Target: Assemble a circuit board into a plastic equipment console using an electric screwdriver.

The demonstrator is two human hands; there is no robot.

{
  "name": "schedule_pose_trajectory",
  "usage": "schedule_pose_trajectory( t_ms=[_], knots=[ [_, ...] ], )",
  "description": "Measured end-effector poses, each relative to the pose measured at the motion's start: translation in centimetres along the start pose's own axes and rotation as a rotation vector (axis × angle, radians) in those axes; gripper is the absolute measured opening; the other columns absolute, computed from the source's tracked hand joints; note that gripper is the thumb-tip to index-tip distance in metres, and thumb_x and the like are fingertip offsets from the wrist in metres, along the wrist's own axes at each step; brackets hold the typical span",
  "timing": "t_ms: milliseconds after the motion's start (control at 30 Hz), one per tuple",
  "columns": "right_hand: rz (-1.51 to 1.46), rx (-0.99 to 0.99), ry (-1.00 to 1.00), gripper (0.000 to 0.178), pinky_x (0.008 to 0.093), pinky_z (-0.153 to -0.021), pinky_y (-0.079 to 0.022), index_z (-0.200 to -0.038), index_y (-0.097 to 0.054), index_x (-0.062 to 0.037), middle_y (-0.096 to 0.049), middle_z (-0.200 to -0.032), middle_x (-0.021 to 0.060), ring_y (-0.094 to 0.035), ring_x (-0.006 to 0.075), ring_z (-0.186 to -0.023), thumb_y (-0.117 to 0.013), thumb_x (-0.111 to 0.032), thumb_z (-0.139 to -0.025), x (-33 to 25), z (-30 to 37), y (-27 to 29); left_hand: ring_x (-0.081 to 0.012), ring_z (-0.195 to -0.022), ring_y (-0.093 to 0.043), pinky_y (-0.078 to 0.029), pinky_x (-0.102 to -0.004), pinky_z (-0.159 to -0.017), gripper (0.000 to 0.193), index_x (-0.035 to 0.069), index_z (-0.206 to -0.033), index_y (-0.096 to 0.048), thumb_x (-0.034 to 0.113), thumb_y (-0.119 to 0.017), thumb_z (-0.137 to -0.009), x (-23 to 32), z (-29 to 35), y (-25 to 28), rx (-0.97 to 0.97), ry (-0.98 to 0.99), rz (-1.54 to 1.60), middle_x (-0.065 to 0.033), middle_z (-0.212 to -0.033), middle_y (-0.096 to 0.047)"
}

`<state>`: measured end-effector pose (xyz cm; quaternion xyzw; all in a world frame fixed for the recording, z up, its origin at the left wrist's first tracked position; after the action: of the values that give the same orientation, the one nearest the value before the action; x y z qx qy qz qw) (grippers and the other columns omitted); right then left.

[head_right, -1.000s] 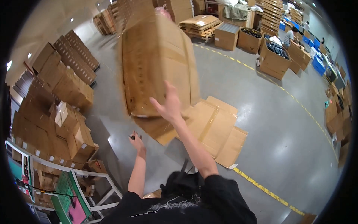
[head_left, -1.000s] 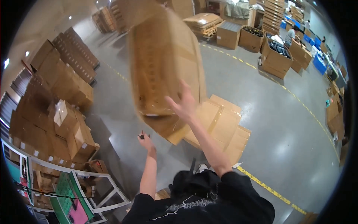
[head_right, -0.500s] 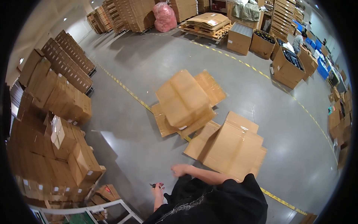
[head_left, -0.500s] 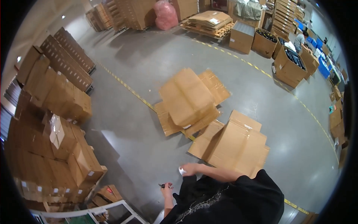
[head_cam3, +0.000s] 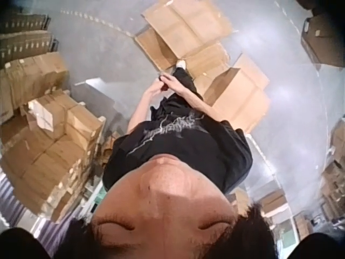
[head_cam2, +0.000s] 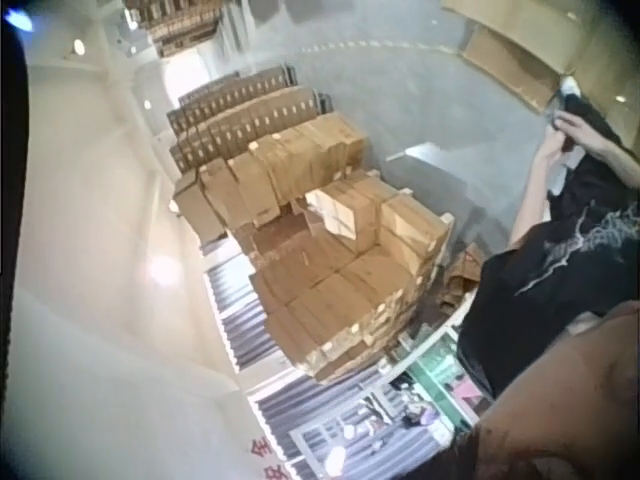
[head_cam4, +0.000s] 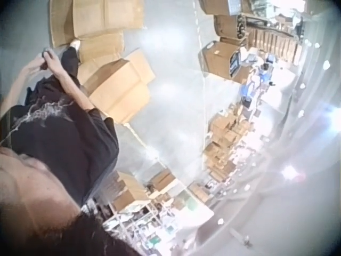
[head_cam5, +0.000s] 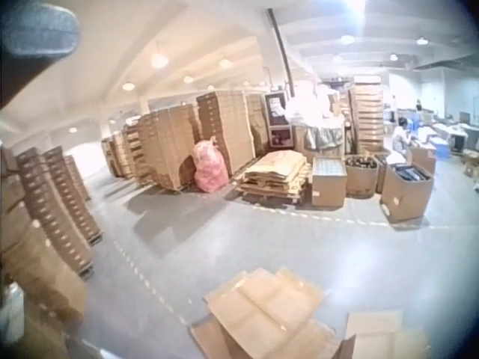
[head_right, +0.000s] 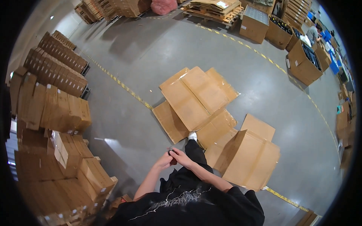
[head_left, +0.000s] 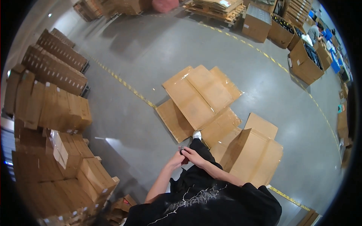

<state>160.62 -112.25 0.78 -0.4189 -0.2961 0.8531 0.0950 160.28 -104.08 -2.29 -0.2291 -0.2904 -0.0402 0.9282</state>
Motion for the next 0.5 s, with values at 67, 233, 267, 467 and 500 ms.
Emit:
schedule_pose_trajectory(
  t_ms=[67, 233, 267, 467, 500],
  knots=[
    [0.299, 0.042, 0.132, 0.036, 0.0266, -0.070, -0.047, -0.117, -0.056, -0.0055, -0.060, -0.088, 0.0022, -0.055, 0.0101, -0.079, -0.049, -0.033, -0.094, -1.1, -6.1, 2.4, -0.0103, -0.060, -0.051, -0.039, -0.0260, -0.048, 0.017, 0.010, -0.105, -0.047, 0.005, -0.051, -0.089, 3.9, -3.7, 0.5, 0.093, -0.013, 0.118, -0.0015, -0.078, -0.053],
    [-0.040, 0.353, 0.179, 0.022, 0.0244, -0.054, -0.047, -0.096, -0.052, -0.0036, -0.060, -0.077, 0.0045, -0.057, 0.0112, -0.063, -0.047, -0.025, -0.096, -11.3, -17.4, 6.7, -0.0114, -0.076, -0.056, -0.047, -0.0244, -0.061, 0.033, 0.008, -0.115, -0.044, 0.013, -0.061, -0.087, 12.3, -8.9, 4.7, 0.180, -0.150, -0.010, -0.0051, -0.092, -0.057],
    [-0.065, 0.350, 0.209, 0.020, 0.0260, -0.054, -0.048, -0.095, -0.050, -0.0038, -0.061, -0.077, 0.0064, -0.059, 0.0123, -0.062, -0.047, -0.024, -0.096, -12.6, -20.3, 9.1, -0.0113, -0.077, -0.056, -0.047, -0.0249, -0.062, 0.032, 0.007, -0.114, -0.044, 0.013, -0.060, -0.087, 13.9, -9.7, 5.5, 0.227, -0.144, -0.128, -0.0044, -0.091, -0.057],
    [0.763, 0.859, 0.233, 0.026, 0.0396, -0.052, -0.049, -0.104, -0.043, -0.0028, -0.060, -0.075, 0.0127, -0.061, 0.0248, -0.059, -0.048, -0.026, -0.093, -15.1, -36.6, 27.1, -0.0116, -0.075, -0.056, -0.046, -0.0254, -0.063, 0.021, 0.008, -0.107, -0.051, 0.013, -0.058, -0.088, 17.4, -14.8, 15.3, 0.358, -0.001, -0.125, -0.0024, -0.086, -0.056],
    [0.855, 1.015, 0.328, 0.027, 0.0451, -0.055, -0.049, -0.106, -0.041, -0.0035, -0.061, -0.075, 0.0160, -0.063, 0.0306, -0.062, -0.048, -0.026, -0.093, -16.4, -38.1, 27.9, -0.0116, -0.075, -0.056, -0.046, -0.0254, -0.063, 0.021, 0.008, -0.107, -0.051, 0.013, -0.058, -0.088, 17.3, -15.7, 17.3, 0.357, 0.014, -0.118, -0.0024, -0.086, -0.056]
  ],
)
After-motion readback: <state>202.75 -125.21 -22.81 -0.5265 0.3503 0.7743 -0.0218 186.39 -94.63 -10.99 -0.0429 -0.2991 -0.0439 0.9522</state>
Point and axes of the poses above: each hand's wrist, its own z-axis away from the middle knuckle, its own y-axis out of the back of the hand, x = y × z, the point moved 7 cm from there along -z, towards the middle knuckle
